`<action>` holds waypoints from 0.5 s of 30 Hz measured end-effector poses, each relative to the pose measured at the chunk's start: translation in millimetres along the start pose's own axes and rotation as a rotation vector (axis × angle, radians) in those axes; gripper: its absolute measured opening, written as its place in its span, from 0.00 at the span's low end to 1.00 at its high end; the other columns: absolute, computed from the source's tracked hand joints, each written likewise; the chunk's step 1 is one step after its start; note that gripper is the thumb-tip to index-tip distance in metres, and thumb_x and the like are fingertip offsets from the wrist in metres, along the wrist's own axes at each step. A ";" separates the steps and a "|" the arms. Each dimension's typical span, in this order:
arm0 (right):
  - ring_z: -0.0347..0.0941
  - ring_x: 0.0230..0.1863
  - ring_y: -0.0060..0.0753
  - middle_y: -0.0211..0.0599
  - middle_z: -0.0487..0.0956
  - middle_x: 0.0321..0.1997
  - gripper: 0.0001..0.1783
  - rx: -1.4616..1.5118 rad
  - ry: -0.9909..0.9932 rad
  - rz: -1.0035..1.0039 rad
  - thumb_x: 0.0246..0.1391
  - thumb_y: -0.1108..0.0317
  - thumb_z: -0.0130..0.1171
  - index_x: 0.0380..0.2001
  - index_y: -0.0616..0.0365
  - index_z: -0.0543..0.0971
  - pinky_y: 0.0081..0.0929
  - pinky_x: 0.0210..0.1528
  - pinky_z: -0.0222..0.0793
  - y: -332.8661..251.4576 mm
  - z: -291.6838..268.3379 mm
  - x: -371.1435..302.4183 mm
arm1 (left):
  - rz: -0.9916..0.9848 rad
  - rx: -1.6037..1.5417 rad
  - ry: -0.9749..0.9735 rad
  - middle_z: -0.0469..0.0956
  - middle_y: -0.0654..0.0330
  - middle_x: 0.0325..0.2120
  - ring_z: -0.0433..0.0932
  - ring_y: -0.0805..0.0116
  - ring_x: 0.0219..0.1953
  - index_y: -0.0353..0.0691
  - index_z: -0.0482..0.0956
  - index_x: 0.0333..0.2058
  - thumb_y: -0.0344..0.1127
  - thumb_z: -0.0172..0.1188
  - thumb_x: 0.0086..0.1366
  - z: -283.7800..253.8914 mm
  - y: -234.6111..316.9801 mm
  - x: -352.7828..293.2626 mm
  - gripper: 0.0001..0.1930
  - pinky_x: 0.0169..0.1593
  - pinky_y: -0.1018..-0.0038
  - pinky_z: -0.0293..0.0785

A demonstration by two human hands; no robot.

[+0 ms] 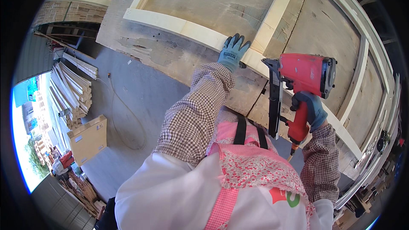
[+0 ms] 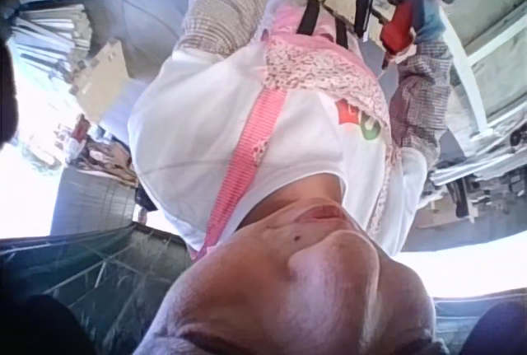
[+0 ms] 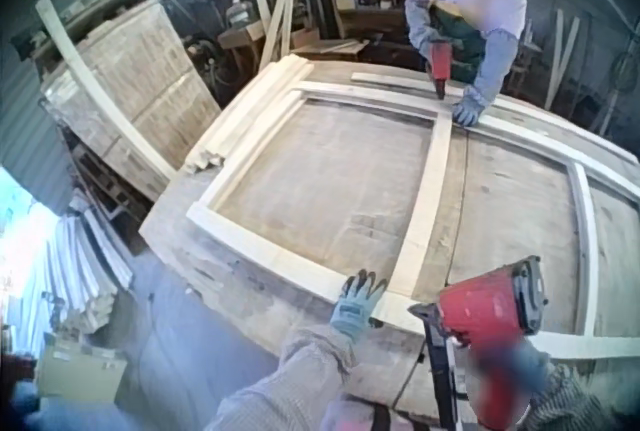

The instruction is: The person assembles a wooden frame by positioning planks on a workbench and securing them with a nail gun. They also use a hammer to adjust joints on a separate frame on the floor.

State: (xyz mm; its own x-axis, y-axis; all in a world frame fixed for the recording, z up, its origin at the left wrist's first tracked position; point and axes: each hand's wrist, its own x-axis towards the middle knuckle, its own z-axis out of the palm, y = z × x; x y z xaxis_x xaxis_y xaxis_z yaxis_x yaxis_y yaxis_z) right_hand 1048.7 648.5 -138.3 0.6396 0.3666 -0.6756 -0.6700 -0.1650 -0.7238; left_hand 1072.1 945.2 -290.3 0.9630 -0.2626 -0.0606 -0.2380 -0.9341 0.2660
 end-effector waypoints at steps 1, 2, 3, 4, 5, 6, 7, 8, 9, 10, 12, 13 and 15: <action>0.66 0.19 0.28 0.35 0.68 0.19 0.09 -0.020 -0.006 0.023 0.46 0.67 0.51 0.21 0.62 0.69 0.26 0.26 0.68 -6.7 5.7 10.8 | 0.003 0.004 -0.003 0.53 0.55 0.59 0.46 0.54 0.63 0.51 0.56 0.58 0.49 0.67 0.39 -1.1 -1.0 1.7 0.45 0.63 0.60 0.42; 0.65 0.19 0.28 0.35 0.68 0.19 0.09 -0.039 -0.011 0.046 0.46 0.67 0.50 0.21 0.62 0.69 0.26 0.26 0.68 -13.6 11.7 20.0 | -0.003 -0.003 -0.001 0.53 0.56 0.59 0.47 0.55 0.62 0.49 0.57 0.58 0.49 0.67 0.39 -1.8 -0.8 2.0 0.45 0.63 0.60 0.42; 0.65 0.19 0.28 0.34 0.68 0.18 0.09 -0.058 -0.013 0.072 0.46 0.67 0.50 0.21 0.62 0.69 0.26 0.25 0.67 -18.9 17.9 26.4 | -0.006 -0.004 0.010 0.53 0.56 0.59 0.47 0.55 0.62 0.48 0.56 0.58 0.48 0.67 0.40 -0.9 -0.6 2.2 0.45 0.63 0.60 0.43; 0.66 0.18 0.29 0.34 0.68 0.17 0.09 -0.107 -0.008 0.091 0.46 0.67 0.50 0.21 0.62 0.70 0.26 0.25 0.67 -22.9 23.3 32.4 | -0.008 -0.005 0.021 0.53 0.56 0.59 0.47 0.56 0.63 0.47 0.56 0.57 0.48 0.67 0.40 0.0 -0.5 2.2 0.45 0.63 0.60 0.43; 0.66 0.18 0.29 0.35 0.68 0.17 0.09 -0.115 0.002 0.117 0.46 0.67 0.50 0.20 0.62 0.70 0.26 0.25 0.67 -24.4 26.7 37.6 | -0.010 -0.006 0.032 0.53 0.56 0.59 0.47 0.56 0.63 0.46 0.56 0.57 0.48 0.67 0.40 0.4 -1.6 1.1 0.45 0.63 0.60 0.43; 0.66 0.18 0.29 0.35 0.68 0.16 0.09 -0.125 0.014 0.142 0.46 0.67 0.50 0.20 0.62 0.70 0.26 0.25 0.67 -25.4 28.1 41.8 | 0.000 -0.054 0.036 0.53 0.56 0.59 0.47 0.56 0.63 0.43 0.56 0.57 0.45 0.66 0.42 -2.9 -2.1 -0.8 0.43 0.64 0.61 0.42; 0.66 0.17 0.29 0.36 0.68 0.16 0.09 -0.134 0.025 0.168 0.46 0.67 0.50 0.20 0.62 0.70 0.26 0.25 0.67 -25.7 30.0 44.3 | 0.011 -0.059 0.048 0.53 0.56 0.59 0.46 0.56 0.63 0.43 0.56 0.57 0.43 0.64 0.44 -1.0 -5.5 -4.7 0.42 0.64 0.60 0.42; 0.66 0.17 0.30 0.36 0.68 0.16 0.09 -0.128 0.039 0.186 0.45 0.67 0.50 0.19 0.62 0.70 0.26 0.25 0.67 -25.8 33.1 45.1 | 0.022 -0.064 0.061 0.52 0.56 0.59 0.45 0.56 0.63 0.43 0.55 0.57 0.41 0.63 0.45 1.7 -10.2 -10.5 0.40 0.64 0.60 0.41; 0.66 0.17 0.30 0.36 0.69 0.16 0.09 -0.118 0.061 0.202 0.45 0.67 0.50 0.19 0.62 0.71 0.26 0.24 0.67 -26.5 34.9 44.0 | 0.043 -0.071 0.075 0.51 0.55 0.60 0.45 0.55 0.63 0.43 0.55 0.57 0.39 0.62 0.47 2.5 -14.2 -13.6 0.39 0.64 0.59 0.41; 0.66 0.17 0.30 0.36 0.69 0.15 0.09 -0.109 0.075 0.218 0.45 0.67 0.50 0.19 0.62 0.71 0.26 0.24 0.66 -26.8 36.0 44.5 | -0.025 -0.113 0.106 0.51 0.55 0.60 0.45 0.55 0.63 0.43 0.55 0.58 0.37 0.61 0.48 -0.9 -17.3 -24.7 0.38 0.63 0.59 0.41; 0.66 0.16 0.30 0.37 0.70 0.15 0.08 -0.068 0.052 0.231 0.44 0.68 0.51 0.20 0.62 0.71 0.25 0.22 0.64 -26.6 36.6 44.4 | -0.157 -0.193 0.168 0.52 0.55 0.60 0.47 0.55 0.63 0.42 0.55 0.58 0.35 0.59 0.49 -11.8 -17.7 -68.4 0.36 0.63 0.59 0.42; 0.66 0.15 0.30 0.37 0.70 0.15 0.07 -0.046 0.047 0.235 0.43 0.68 0.51 0.20 0.61 0.72 0.24 0.20 0.63 -26.5 36.8 42.8 | -0.189 -0.201 0.203 0.53 0.54 0.59 0.48 0.55 0.62 0.42 0.54 0.58 0.35 0.58 0.50 -12.7 -17.9 -92.8 0.36 0.63 0.59 0.43; 0.67 0.15 0.30 0.36 0.71 0.15 0.07 -0.151 0.046 0.209 0.43 0.68 0.51 0.18 0.61 0.72 0.24 0.20 0.63 -22.6 36.7 37.2 | -0.317 -0.209 0.227 0.54 0.54 0.59 0.50 0.54 0.62 0.41 0.54 0.59 0.35 0.57 0.51 -12.0 -18.6 -151.4 0.35 0.63 0.59 0.44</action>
State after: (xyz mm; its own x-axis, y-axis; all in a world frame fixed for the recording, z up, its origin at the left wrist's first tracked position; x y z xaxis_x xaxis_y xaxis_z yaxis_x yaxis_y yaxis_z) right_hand 1073.9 699.4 -141.9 0.5119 0.2685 -0.8160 -0.7279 -0.3689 -0.5780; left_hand 932.2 1005.2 -274.5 0.9932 0.1104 0.0362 0.0816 -0.8849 0.4586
